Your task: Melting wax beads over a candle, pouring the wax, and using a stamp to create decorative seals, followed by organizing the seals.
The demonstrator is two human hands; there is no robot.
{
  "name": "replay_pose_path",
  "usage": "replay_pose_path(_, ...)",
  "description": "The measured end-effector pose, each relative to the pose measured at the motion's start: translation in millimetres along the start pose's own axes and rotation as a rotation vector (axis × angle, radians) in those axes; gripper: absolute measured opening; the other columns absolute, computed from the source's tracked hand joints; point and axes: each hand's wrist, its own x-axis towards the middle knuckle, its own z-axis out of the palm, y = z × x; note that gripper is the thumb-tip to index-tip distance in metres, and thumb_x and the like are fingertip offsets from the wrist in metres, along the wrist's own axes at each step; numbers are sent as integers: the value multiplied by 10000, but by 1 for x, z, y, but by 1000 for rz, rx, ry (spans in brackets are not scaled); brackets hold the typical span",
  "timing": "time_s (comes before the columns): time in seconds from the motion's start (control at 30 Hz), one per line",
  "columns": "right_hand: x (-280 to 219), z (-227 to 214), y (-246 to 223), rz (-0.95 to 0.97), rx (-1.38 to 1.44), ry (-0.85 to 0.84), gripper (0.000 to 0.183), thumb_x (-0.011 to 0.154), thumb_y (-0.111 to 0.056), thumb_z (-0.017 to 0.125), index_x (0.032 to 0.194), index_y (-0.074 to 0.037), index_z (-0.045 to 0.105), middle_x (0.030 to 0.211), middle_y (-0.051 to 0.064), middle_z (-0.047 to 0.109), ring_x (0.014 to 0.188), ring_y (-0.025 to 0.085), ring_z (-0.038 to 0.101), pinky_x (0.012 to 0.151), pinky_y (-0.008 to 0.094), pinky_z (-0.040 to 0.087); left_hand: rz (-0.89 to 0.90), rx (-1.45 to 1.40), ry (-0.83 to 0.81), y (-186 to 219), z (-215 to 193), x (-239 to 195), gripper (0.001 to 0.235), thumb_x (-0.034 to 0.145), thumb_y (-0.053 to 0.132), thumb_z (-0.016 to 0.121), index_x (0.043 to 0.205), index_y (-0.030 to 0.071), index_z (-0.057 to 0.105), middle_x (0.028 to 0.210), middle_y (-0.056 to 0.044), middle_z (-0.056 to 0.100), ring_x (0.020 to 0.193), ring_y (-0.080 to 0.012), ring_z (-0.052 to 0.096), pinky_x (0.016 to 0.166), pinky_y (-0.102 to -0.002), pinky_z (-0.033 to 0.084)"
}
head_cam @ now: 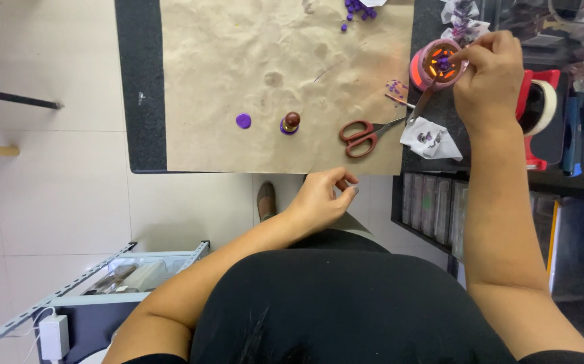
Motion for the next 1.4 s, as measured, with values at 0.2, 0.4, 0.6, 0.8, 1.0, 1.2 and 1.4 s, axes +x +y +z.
replay_pose_path(0.2,-4,-6,-8,58,-22,-41,415,954,188,529,1161,39,857,1143,174,549,1066,356,543,889,459,545,-124,-26,-9,4,-18,-24,151,920,261,636,975,139,705,843,14,716,539,-110,477,618,-282,458)
replay_pose_path(0.4,-8,6,-1,60,-31,-31,397,932,176,571,1089,-32,870,1156,148,546,1069,341,543,918,436,526,-109,-28,7,-5,-25,-34,153,919,260,632,974,140,709,849,21,704,551,-108,463,627,-286,448)
replay_pose_path(0.6,-5,5,-4,59,-67,-24,362,920,175,565,1079,32,857,1149,173,565,1084,348,563,928,437,533,-94,-17,0,-7,-32,-38,163,926,260,622,985,139,715,902,3,737,702,-140,619,734,-302,519)
replay_pose_path(0.8,4,-3,-52,27,83,79,387,917,187,506,1127,102,819,1081,209,565,986,351,612,844,436,532,120,27,137,-31,-40,-42,114,895,193,655,828,112,701,749,0,703,698,-133,638,688,-282,510)
replay_pose_path(1.0,1,27,-182,125,440,-113,337,933,137,565,1222,27,700,1101,170,667,980,288,637,826,352,529,581,452,535,-76,-50,-40,71,896,100,691,833,84,663,813,-53,590,717,-284,555,648,-372,488)
replay_pose_path(1.2,-17,75,-233,153,730,-146,441,923,93,711,1351,56,610,1153,209,626,1059,360,687,765,399,620,495,928,516,-78,-61,-27,606,817,375,809,1285,25,647,1350,-191,571,1284,-381,543,1067,-477,397)
replay_pose_path(1.4,-22,102,-235,133,708,-90,294,972,43,762,1258,36,692,1083,151,649,1017,332,696,754,391,629,437,971,433,-91,-45,-4,769,858,439,790,1406,-42,544,1468,-237,463,1419,-423,407,1154,-505,307)
